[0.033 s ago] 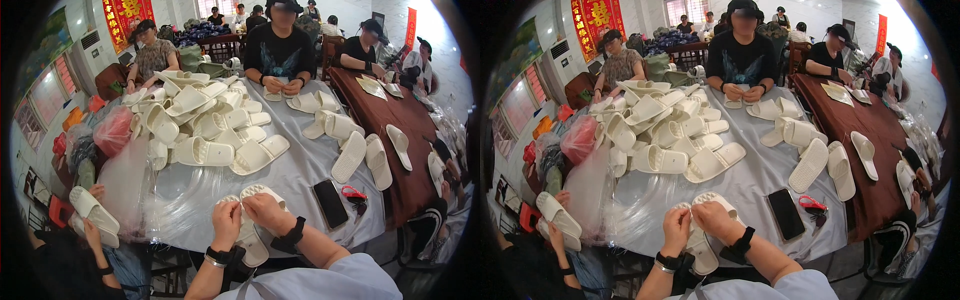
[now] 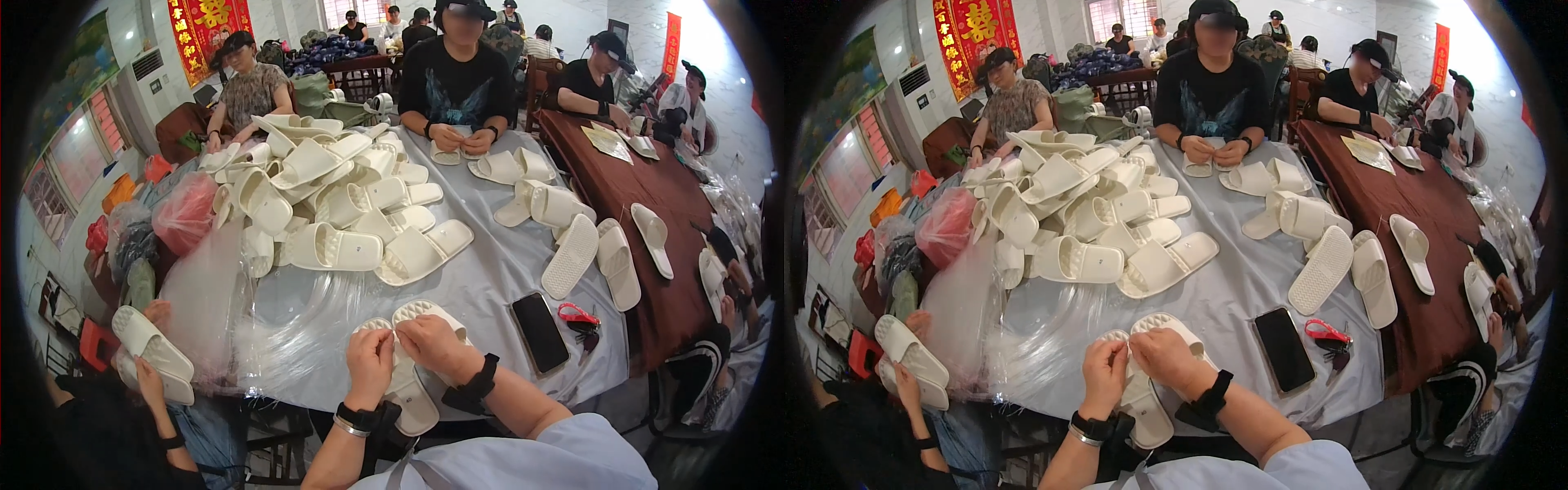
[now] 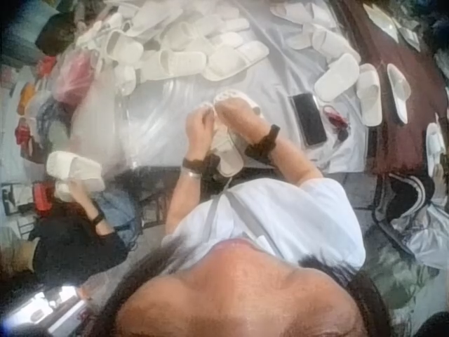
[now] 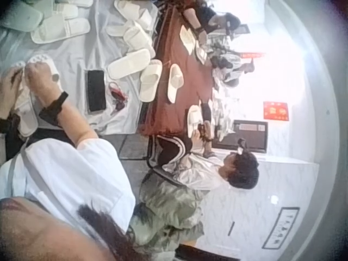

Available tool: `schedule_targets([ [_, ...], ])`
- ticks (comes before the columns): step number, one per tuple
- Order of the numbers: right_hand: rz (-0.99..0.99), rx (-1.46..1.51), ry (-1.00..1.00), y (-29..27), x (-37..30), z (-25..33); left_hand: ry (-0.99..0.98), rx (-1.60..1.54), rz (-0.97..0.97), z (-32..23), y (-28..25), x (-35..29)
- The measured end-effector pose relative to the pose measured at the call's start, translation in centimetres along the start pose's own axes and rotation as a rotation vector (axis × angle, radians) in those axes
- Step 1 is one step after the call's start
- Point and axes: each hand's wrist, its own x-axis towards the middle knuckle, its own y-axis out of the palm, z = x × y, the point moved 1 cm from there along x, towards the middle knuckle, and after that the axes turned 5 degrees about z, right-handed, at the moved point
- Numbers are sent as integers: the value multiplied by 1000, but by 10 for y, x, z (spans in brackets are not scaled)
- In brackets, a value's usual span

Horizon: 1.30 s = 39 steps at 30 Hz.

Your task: Manually assemble and inspect white slippers at a production table.

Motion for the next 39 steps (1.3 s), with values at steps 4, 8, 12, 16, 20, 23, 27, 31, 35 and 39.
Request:
schedule_targets([
  [4,76,-71,-26,3,0,-4,4,0,-6,2,0,0],
  [8,104,-80,-17,4,1,-3,13,4,-13,3,0,-1],
  [12,100,-116,12,6,1,-2,-7,32,5,2,-1,-1],
  [16,113,-138,49,5,2,-1,-12,29,14,5,1,-2],
  [20,114,-110,-14,4,2,-2,-22,19,6,3,1,-2],
  [23,119,-101,-19,4,2,-2,-31,14,6,4,1,-2],
  [27,122,-134,36,7,2,-3,-33,8,8,6,2,-2],
  [31,135,-158,48,8,2,-4,-27,13,5,4,2,-1],
  [35,158,-144,30,6,4,-4,-20,18,-9,5,2,-2],
  [39,162,-122,3,6,3,-4,-31,11,-9,5,2,-2],
])
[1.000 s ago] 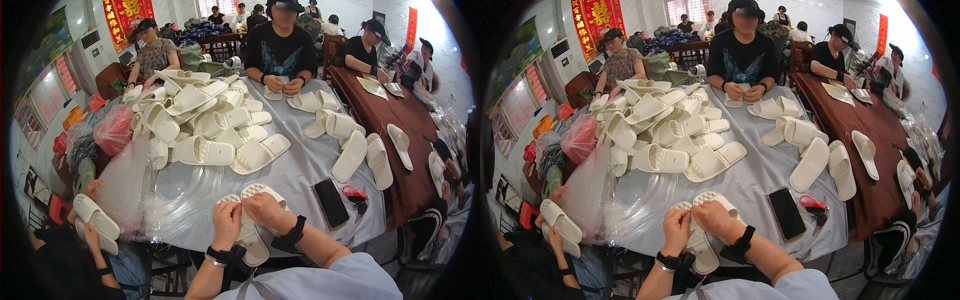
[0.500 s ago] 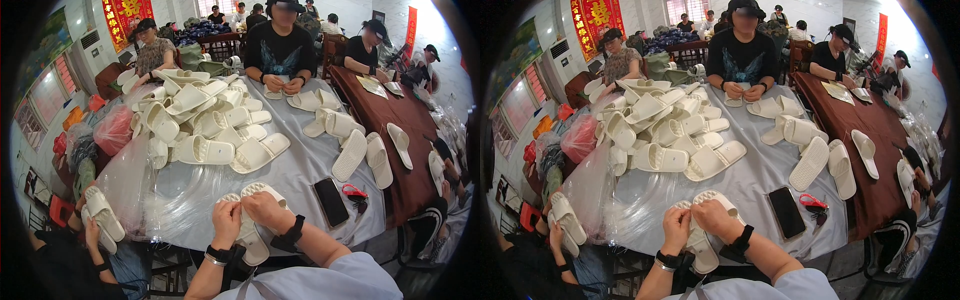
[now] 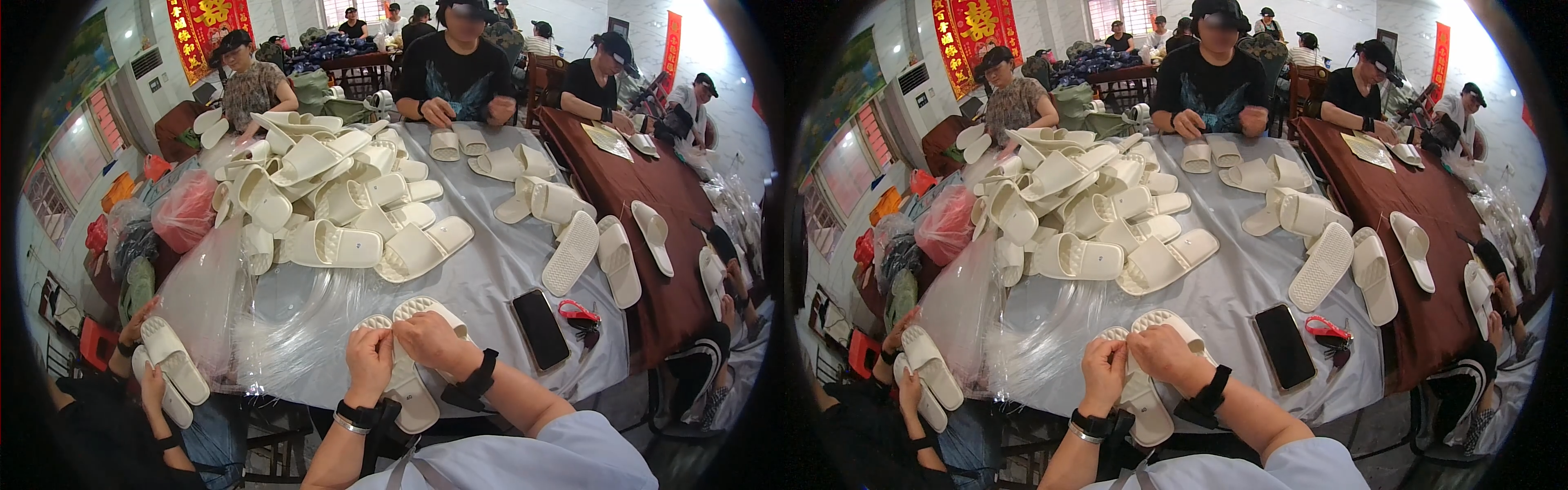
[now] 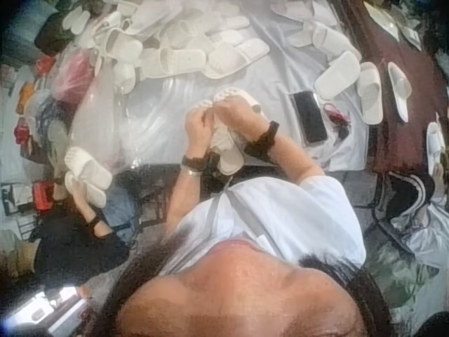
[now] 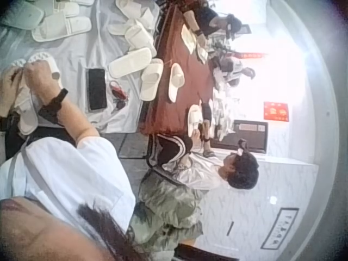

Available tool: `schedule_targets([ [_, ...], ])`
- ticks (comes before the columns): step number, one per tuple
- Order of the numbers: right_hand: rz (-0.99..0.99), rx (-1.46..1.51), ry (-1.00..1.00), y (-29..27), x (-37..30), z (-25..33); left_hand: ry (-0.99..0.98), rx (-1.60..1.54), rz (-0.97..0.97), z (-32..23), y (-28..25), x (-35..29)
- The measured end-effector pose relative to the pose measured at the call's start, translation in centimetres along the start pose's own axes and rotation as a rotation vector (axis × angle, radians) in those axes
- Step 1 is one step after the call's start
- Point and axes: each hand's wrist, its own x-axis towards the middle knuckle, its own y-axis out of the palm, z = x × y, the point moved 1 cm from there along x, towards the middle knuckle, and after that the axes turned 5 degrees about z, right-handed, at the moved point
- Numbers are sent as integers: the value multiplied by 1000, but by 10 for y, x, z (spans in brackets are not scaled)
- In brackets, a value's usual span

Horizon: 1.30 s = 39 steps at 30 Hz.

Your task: Manually assemble and inspect white slippers at a production table.

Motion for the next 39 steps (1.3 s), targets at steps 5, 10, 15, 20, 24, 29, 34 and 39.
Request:
schedule_targets([
  [5,13,-22,53,2,0,0,17,1,6,1,0,0],
  [10,15,-29,38,0,0,-1,3,-2,4,-1,0,0],
  [15,8,-14,17,0,0,0,-2,-2,2,-1,-1,0],
  [20,17,-69,63,4,-2,1,0,-7,15,-2,-1,-1],
  [24,-12,-51,33,4,-2,1,-3,-2,18,-2,-3,-3],
  [29,7,-20,15,5,-1,-3,-14,-6,20,1,-1,0],
  [34,-3,-9,4,-1,5,-7,-15,-7,19,3,2,7],
  [39,47,-15,10,-5,-1,-7,56,35,-21,3,5,8],
])
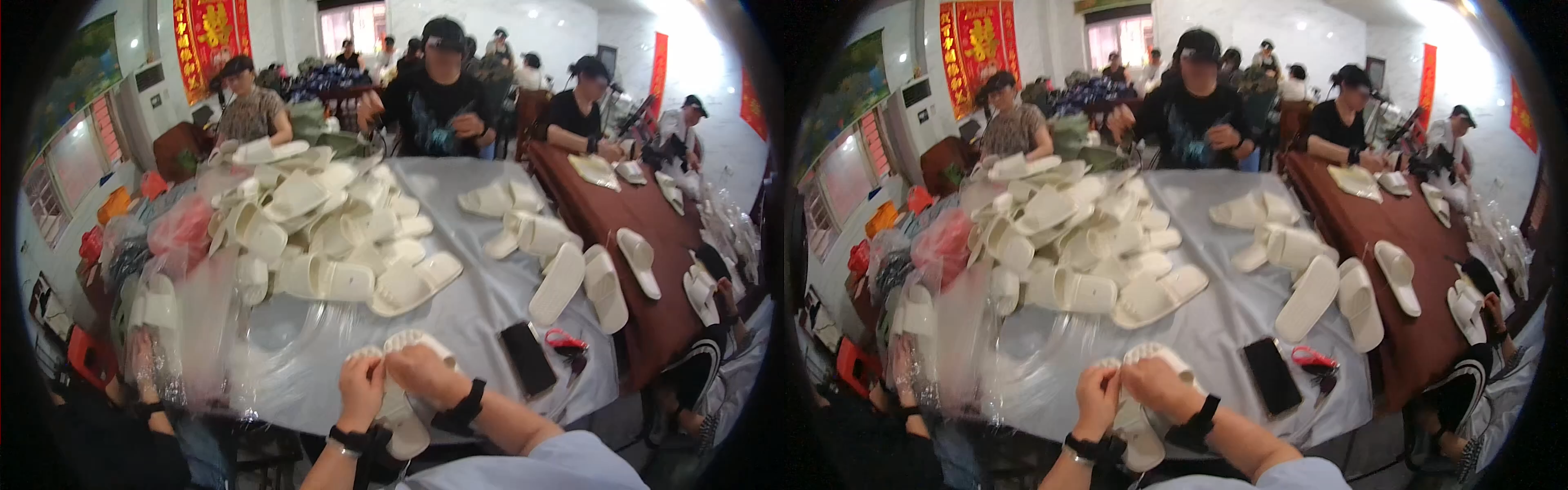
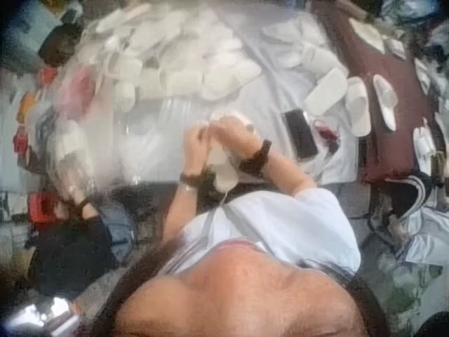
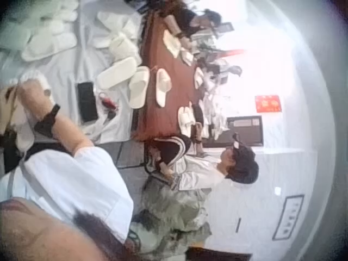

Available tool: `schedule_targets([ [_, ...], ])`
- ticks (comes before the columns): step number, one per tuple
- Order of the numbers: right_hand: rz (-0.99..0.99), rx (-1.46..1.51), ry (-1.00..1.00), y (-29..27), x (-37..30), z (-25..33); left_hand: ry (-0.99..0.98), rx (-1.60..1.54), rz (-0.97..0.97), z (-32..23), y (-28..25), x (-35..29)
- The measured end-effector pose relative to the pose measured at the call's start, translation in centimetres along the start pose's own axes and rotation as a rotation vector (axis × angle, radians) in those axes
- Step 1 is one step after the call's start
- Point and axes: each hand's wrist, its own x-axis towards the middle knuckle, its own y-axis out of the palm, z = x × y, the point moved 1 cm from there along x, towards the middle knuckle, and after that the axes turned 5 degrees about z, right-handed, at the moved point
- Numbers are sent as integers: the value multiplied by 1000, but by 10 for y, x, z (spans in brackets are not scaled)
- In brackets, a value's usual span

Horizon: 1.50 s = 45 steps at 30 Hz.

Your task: Manually assemble and inspect white slippers at a production table.

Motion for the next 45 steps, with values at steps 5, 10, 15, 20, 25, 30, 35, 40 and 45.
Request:
schedule_targets([
  [5,-66,63,-31,15,-14,10,-79,-25,37,1,-11,-19],
  [10,-38,147,62,8,-18,8,-59,-63,64,-2,-3,-20],
  [15,15,204,169,7,-1,-4,-181,-58,105,6,-6,-11],
  [20,-9,351,229,-14,5,0,-162,-75,95,-5,-5,9],
  [25,-1,275,59,5,2,-5,-56,-48,64,4,-6,-1],
  [30,5,244,25,3,-6,-2,-75,-59,93,3,-4,-8],
  [35,-6,29,2,-20,-17,2,-96,-70,70,-15,-9,-4],
  [40,-173,-162,75,-46,-47,-20,-100,3,123,-9,-5,0],
  [45,184,-184,309,-47,-64,-25,-106,91,169,-5,-8,0],
])
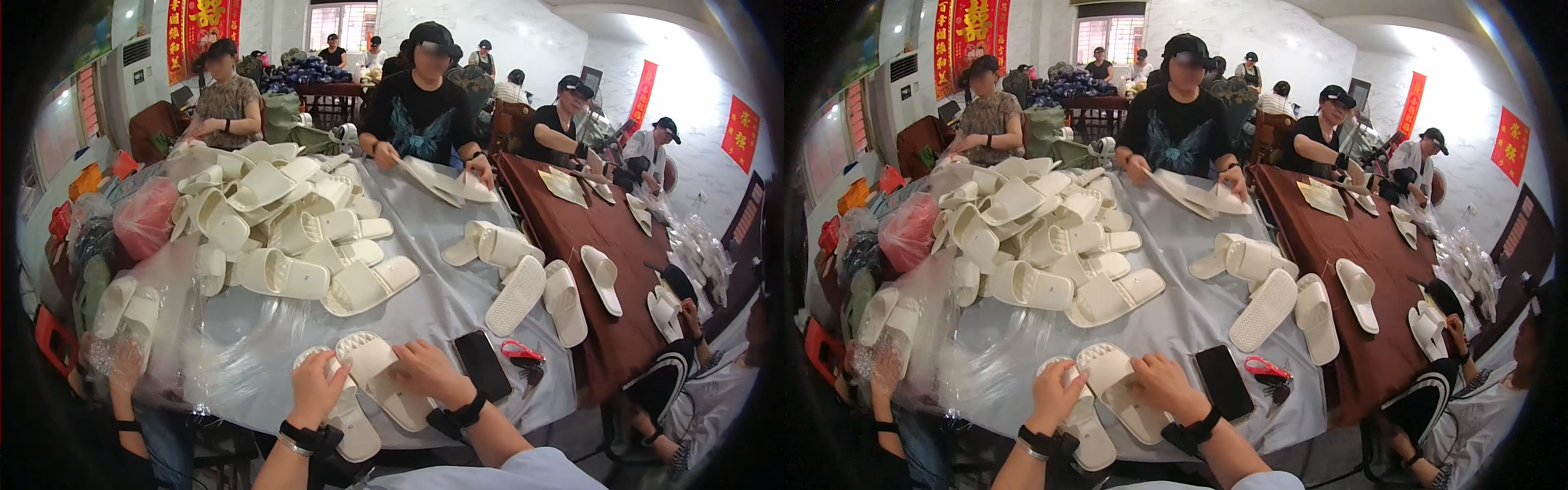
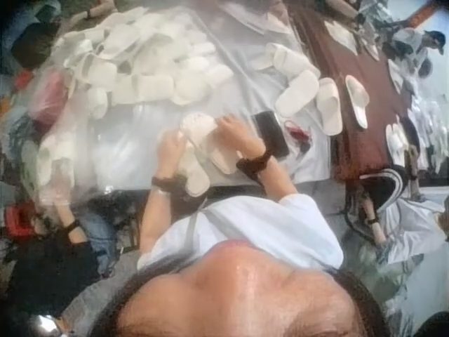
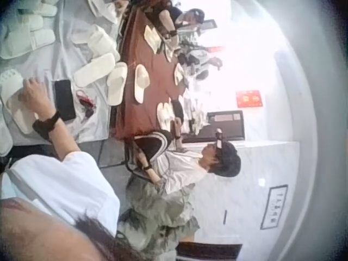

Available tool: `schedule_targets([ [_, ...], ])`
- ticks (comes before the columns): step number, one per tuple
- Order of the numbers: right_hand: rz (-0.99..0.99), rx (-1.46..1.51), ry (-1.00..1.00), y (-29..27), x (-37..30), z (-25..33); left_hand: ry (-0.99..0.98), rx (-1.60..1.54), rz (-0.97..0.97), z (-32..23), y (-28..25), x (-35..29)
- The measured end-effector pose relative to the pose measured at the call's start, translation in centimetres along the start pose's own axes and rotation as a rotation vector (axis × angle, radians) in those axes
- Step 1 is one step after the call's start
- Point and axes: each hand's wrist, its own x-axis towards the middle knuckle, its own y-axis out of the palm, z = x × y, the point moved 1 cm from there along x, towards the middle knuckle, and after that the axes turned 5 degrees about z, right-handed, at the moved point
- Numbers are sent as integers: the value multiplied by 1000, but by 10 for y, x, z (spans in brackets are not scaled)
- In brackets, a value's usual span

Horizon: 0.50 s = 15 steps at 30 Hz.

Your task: Manually assemble and inspect white slippers at a production table.

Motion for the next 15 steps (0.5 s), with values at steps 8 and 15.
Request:
schedule_targets([
  [8,5,-15,158,10,7,-6,55,-109,65,9,-2,1],
  [15,-251,42,132,-23,-10,-11,-141,-160,506,2,-23,13],
])
